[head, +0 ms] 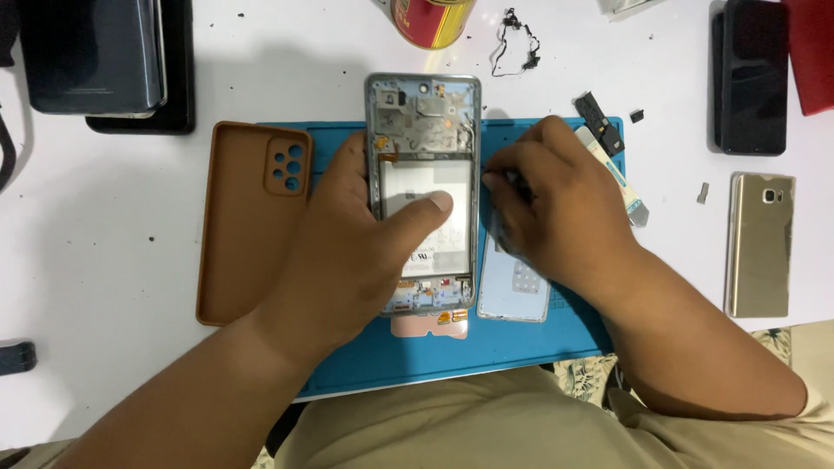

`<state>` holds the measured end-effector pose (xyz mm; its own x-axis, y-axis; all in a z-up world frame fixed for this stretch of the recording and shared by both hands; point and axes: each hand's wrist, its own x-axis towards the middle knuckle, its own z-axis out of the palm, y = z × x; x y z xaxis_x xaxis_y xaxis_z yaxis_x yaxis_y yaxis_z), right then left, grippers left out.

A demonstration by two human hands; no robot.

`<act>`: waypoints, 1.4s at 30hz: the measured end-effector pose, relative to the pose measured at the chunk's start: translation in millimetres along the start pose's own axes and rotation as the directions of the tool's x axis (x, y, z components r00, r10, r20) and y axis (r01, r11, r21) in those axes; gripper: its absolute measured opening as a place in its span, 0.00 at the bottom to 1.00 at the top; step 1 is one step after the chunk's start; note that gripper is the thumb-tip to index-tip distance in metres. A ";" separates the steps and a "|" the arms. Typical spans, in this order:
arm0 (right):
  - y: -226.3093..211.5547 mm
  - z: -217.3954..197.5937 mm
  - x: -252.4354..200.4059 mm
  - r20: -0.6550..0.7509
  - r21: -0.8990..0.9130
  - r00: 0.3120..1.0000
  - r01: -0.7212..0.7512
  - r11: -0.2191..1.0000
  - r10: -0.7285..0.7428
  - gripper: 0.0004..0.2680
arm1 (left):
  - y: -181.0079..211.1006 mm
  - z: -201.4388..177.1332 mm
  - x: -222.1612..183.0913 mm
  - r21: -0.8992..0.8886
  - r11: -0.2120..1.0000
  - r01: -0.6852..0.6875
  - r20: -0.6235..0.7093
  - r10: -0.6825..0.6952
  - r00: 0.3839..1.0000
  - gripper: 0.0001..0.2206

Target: Disassembling and reassembling internal components of a mobile phone, including the motherboard and camera modules, using specialized tools.

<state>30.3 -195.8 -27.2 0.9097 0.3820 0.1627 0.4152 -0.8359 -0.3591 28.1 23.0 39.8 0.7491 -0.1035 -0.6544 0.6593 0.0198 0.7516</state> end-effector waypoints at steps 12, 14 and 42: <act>-11.4 -36.5 -14.0 -0.275 0.269 0.961 0.061 0.961 0.016 0.05 | -7.6 7.1 4.7 0.288 0.957 -0.026 0.092 -0.001 0.996 0.22; -11.1 -37.0 -14.2 -0.220 0.325 0.974 0.014 0.946 0.062 0.04 | -2.6 10.1 2.3 0.369 0.927 0.070 0.070 -0.103 0.992 0.23; -1.8 -57.1 -3.5 0.019 0.291 0.977 0.196 0.936 -0.211 0.04 | 3.6 14.3 -0.1 0.506 0.850 0.146 0.148 -0.253 0.956 0.12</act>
<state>26.4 -218.1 25.4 0.8017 0.5568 0.2173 0.5669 -0.5933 -0.5715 29.5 8.9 43.6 0.5401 -0.2507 -0.8034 0.6373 -0.5016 0.5850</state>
